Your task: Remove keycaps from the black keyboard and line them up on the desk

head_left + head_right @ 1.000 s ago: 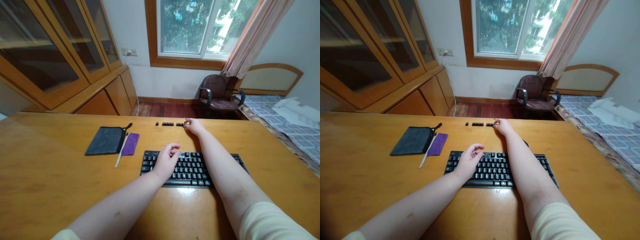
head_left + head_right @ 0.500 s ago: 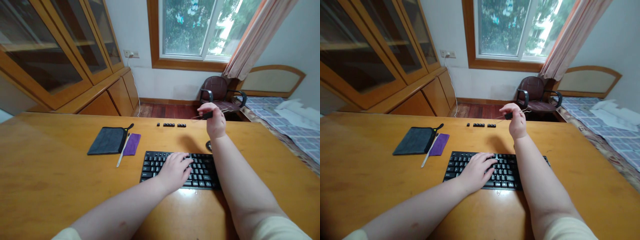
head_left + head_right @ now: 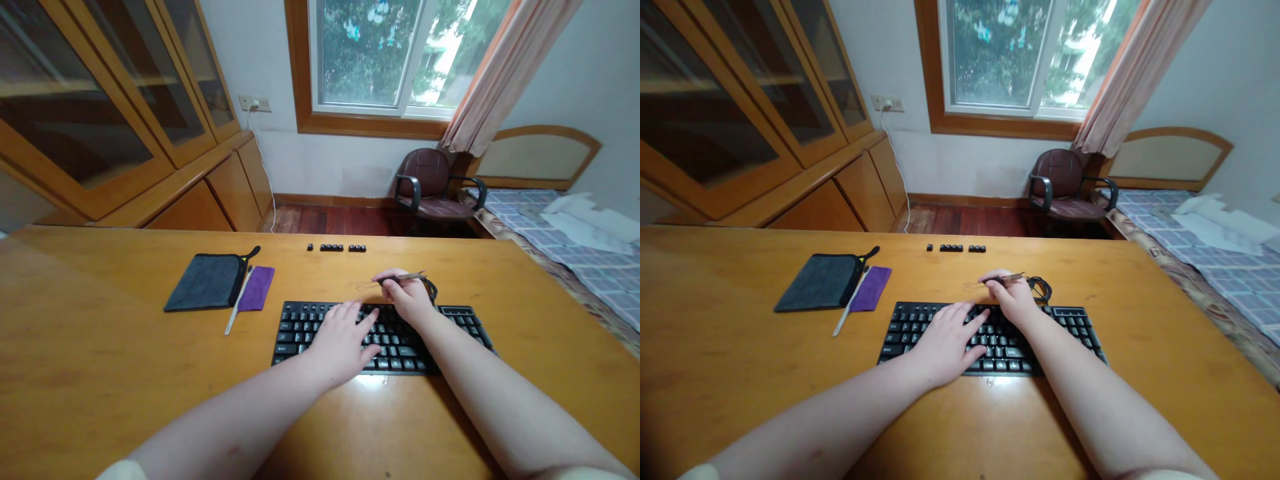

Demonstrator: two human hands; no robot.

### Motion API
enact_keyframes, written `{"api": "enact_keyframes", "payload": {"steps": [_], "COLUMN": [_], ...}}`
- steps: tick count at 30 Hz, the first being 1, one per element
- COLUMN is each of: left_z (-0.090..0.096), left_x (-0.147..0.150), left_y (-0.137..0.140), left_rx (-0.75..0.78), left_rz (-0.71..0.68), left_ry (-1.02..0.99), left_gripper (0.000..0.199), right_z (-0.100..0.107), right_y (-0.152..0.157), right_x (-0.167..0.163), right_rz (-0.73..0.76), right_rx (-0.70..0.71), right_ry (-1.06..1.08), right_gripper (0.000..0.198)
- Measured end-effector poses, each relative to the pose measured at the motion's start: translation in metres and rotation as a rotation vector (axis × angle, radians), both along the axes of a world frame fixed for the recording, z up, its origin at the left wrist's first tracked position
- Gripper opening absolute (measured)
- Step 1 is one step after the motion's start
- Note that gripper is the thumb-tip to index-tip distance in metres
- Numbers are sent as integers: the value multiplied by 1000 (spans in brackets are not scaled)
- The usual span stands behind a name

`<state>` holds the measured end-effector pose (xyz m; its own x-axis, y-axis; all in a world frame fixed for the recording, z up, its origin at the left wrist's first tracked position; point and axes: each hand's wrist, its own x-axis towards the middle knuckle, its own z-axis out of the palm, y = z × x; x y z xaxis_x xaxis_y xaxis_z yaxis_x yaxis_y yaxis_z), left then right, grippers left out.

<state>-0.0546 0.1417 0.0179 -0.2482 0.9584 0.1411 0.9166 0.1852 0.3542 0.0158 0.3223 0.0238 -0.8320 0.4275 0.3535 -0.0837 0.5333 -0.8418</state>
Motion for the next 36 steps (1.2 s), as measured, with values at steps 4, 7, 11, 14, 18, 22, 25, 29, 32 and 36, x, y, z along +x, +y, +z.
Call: {"api": "enact_keyframes", "payload": {"steps": [4, 7, 11, 14, 18, 22, 25, 29, 32, 36], "left_z": [2, -2, -7, -7, -9, -12, -11, -11, -12, -12], "left_x": [4, 7, 7, 6, 6, 5, 5, 5, 5, 5], "left_y": [-4, -6, -5, -4, -4, -4, -4, -5, -5, -5], "left_rx": [8, 8, -39, -43, -30, -26, -29, -21, -27, -51], "left_rz": [93, 120, 107, 86, 69, 67, 66, 63, 65, 62], "left_ry": [32, 46, 13, -20, -9, 21, 23, 29, 45, 77], "left_gripper": [46, 49, 60, 62, 60, 61, 61, 60, 61, 62], "right_z": [-6, -5, -1, -1, -2, -2, -2, -2, -2, -3], "right_y": [-19, -23, -10, -3, -5, -9, -9, -8, -9, -11], "right_x": [-9, -11, -8, -5, -5, -8, -9, -10, -10, -11], "right_rz": [-70, -46, -90, -106, -29, -8, 24, 56, 33, -5], "right_rx": [-108, -45, 171, 261, 357, 422, 426, 421, 454, 502], "right_ry": [39, -23, -33, -41, -136, -232, -256, -237, -221, -203], "right_gripper": [24, 21, 18, 19, 19, 20, 20, 21, 22, 24]}}
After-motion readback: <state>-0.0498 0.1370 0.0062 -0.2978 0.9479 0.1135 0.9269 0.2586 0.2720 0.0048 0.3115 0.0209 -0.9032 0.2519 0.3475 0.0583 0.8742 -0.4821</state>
